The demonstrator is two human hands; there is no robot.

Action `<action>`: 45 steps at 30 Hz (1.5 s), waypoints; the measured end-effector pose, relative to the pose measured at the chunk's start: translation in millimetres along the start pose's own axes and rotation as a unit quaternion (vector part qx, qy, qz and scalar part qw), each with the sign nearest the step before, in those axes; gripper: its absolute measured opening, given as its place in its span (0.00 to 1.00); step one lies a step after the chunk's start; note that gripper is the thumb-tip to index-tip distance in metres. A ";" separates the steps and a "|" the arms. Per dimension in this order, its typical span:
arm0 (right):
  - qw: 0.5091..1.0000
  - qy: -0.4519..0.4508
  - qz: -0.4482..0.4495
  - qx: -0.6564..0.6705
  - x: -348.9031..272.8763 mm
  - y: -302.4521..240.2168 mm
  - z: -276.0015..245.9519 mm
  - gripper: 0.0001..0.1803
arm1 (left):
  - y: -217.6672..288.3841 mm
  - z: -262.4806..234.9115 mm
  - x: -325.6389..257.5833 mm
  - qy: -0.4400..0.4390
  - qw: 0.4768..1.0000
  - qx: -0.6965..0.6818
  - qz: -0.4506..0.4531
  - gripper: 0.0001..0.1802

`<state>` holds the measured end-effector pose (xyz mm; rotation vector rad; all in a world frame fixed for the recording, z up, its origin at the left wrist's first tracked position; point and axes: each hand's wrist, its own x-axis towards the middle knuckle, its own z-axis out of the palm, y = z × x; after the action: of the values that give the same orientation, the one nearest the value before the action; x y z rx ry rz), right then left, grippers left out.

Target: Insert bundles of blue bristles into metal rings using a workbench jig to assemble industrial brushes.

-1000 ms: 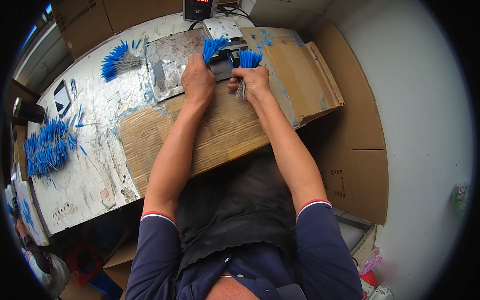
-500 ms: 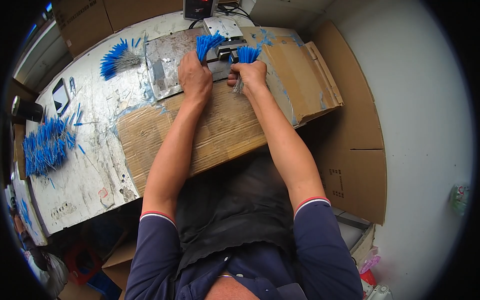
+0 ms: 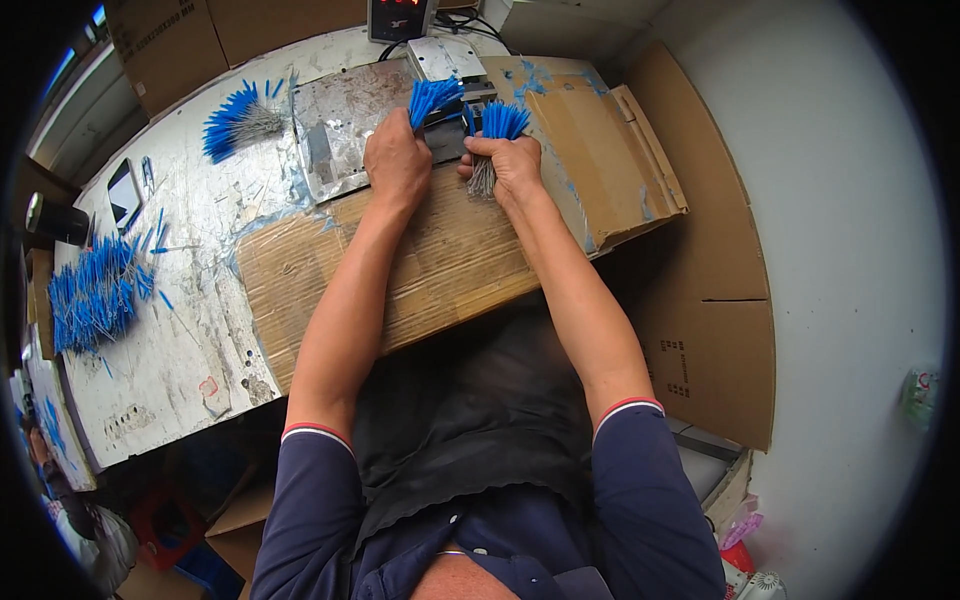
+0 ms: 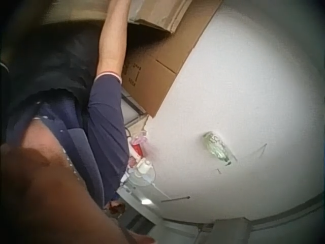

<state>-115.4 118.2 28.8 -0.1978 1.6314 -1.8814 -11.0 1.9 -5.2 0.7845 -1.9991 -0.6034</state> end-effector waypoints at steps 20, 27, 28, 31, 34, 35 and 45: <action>0.992 0.050 -0.014 -0.113 8.7 -5.9 21.0 0.03 | 1.0 2.7 -0.9 0.053 0.998 0.009 -0.032 0.09; 0.990 0.096 -0.027 -0.102 15.1 -6.6 33.7 0.04 | -5.2 5.9 1.9 0.092 0.996 0.013 0.006 0.08; 0.991 0.098 -0.033 -0.091 14.0 -6.4 33.8 0.04 | -5.0 6.4 1.3 0.091 0.996 0.012 0.006 0.08; 0.994 0.083 -0.034 -0.065 15.8 -5.4 29.3 0.05 | -6.4 7.6 2.4 0.103 0.994 0.011 0.025 0.08; 0.998 0.051 -0.027 -0.031 10.9 -4.4 23.2 0.06 | -4.8 6.7 -0.4 0.067 0.997 0.023 0.010 0.07; 0.999 0.032 -0.029 -0.010 9.2 -3.8 20.5 0.07 | -3.9 5.8 -0.7 0.046 0.999 0.013 0.004 0.07; 0.999 0.027 -0.030 -0.008 -5.7 -0.7 9.5 0.06 | -4.4 5.9 -1.5 0.017 0.999 0.001 0.027 0.06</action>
<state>-106.4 113.3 33.1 -0.2061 1.6937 -1.9348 -14.2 0.7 -11.9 0.7361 -1.9831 -0.5528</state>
